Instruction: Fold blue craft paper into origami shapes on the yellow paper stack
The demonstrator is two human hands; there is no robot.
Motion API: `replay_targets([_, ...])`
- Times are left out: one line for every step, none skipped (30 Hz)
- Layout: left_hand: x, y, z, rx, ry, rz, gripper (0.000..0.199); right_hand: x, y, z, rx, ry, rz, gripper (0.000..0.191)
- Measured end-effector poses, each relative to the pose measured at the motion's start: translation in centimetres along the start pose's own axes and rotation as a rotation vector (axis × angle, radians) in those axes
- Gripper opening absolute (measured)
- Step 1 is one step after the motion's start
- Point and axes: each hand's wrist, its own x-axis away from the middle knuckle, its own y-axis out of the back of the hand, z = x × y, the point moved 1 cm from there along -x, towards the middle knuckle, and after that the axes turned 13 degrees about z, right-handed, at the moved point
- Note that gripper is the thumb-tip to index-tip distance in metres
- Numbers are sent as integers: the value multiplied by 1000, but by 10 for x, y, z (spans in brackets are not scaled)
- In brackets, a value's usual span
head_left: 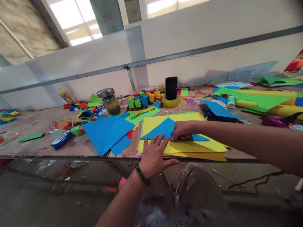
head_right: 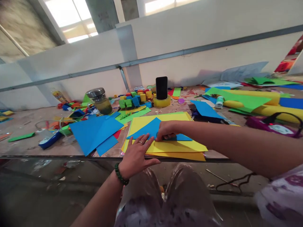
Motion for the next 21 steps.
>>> replay_targets([0,-1,0,-4,-5,-2,84,1,2,-1,2,-21,2,34])
replay_targets([0,-1,1,-8,-7,-4,83,2,3,-3,7,-41,1,35])
replay_targets([0,-2,1,-9,-8,-9,83,4,5,-7,13,-61,-4,36])
replay_targets([0,-2,2,-9,-10,-13,84,6,6,-12,16,-79,-9,37])
replay_targets([0,-3,2,-8,-10,-18,86,9,8,-19,17,-95,-13,38])
replay_targets([1,-4,2,-7,-12,-22,88,13,8,-26,15,-106,-14,39])
replay_targets([1,-5,3,-6,-13,-24,90,17,9,-34,9,-113,-16,39])
replay_targets([1,-5,3,-8,-14,-25,91,22,8,-42,0,-115,-21,39])
replay_targets([1,-6,3,-11,-15,-24,92,27,8,-51,-12,-116,-23,39])
replay_targets([1,-6,3,-15,-16,-22,93,33,7,-58,-25,-118,-28,39])
replay_targets([1,-7,3,-19,-16,-21,93,38,5,-65,-42,-126,-37,39])
replay_targets([0,-7,3,-24,-16,-21,94,44,4,-71,-67,-140,-50,39])
replay_targets([0,-7,3,-28,-17,-22,94,48,2,-76,-98,-158,-62,38])
replay_targets([0,-7,2,-31,-19,-24,95,52,0,-79,-130,-177,-75,37])
replay_targets([0,-7,2,-33,-21,-26,95,56,-1,-82,-159,-193,-88,35])
replay_targets([0,-7,2,-36,-23,-29,95,58,-3,-83,-181,-206,-98,34])
replay_targets([1,-7,3,-40,-21,-32,94,60,-3,-84,-197,-213,-102,33])
replay_targets([3,-6,5,-45,-16,-36,92,61,-4,-84,-205,-214,-100,33])
replay_targets([6,-5,8,-53,-5,-41,90,61,-4,-85,-211,-211,-97,33])
replay_targets([10,-4,12,-63,12,-49,87,61,-4,-85,-218,-204,-90,33])
replay_targets([15,-4,17,-74,33,-60,84,61,-3,-86,-225,-194,-81,34])
